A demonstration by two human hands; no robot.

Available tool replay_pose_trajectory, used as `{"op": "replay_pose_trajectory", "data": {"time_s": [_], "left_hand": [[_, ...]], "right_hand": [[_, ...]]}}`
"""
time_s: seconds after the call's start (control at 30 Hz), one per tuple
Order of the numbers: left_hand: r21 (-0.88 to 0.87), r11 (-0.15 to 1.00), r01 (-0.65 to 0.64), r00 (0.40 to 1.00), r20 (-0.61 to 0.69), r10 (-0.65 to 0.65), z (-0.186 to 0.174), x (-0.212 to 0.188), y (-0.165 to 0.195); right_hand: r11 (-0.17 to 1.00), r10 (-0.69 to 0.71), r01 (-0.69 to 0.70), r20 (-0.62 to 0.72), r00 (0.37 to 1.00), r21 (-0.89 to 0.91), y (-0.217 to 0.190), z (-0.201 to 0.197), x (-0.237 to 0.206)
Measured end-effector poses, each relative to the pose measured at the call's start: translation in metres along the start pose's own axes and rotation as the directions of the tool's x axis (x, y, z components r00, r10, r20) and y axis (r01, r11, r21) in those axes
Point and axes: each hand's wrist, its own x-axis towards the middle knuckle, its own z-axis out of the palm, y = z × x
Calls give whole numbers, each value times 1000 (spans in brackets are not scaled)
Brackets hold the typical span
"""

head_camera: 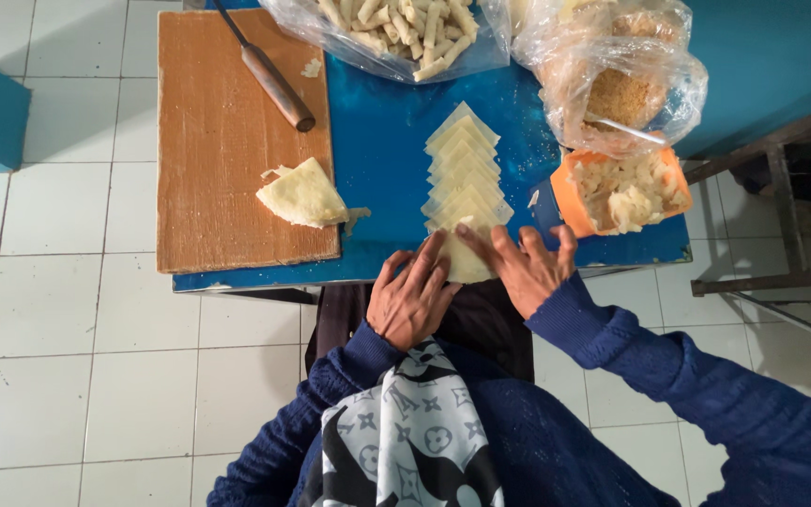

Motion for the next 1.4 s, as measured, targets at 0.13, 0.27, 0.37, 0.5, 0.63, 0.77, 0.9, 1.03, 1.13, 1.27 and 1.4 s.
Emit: {"op": "replay_pose_trajectory", "data": {"time_s": [0.13, 0.27, 0.37, 0.5, 0.63, 0.77, 0.9, 1.03, 1.13, 1.27, 1.4], "left_hand": [[-61, 998, 29, 997, 72, -25, -9, 16, -1], [-71, 996, 54, 989, 143, -43, -11, 27, -1], [-54, 997, 54, 987, 152, -45, -11, 31, -1], [-65, 997, 46, 991, 125, -38, -12, 31, 0], [-118, 990, 73, 994, 95, -62, -11, 33, 1], [-136, 976, 170, 980, 124, -154, -11, 40, -7], [20, 993, 113, 988, 101, -115, -3, 51, -17], [80, 991, 112, 981, 153, -123, 3, 50, -19], [121, 986, 113, 981, 146, -130, 6, 46, -15], [156, 980, 121, 977, 157, -145, 8, 48, -15], [127, 984, 128, 979, 141, -145, 8, 48, -17]], "right_hand": [[998, 34, -36, 32, 999, 49, 4, 2, 10], [997, 44, -51, 104, 994, 62, 6, 8, 14], [993, 57, -68, 119, 991, 92, 6, 11, 17], [984, 110, -122, 98, 989, 126, 16, 9, 26], [893, 221, -247, 112, 969, 376, 37, 2, 35], [526, 259, -202, 70, 963, 826, 32, 9, 55], [501, 263, -234, 112, 958, 833, 21, 19, 64], [747, 242, -312, 198, 950, 588, 14, 19, 53], [919, 170, -184, 71, 983, 347, 13, 19, 48], [989, 104, -109, 49, 993, 103, 21, 17, 52], [986, 60, -75, 102, 993, 151, 38, 7, 47]]}}
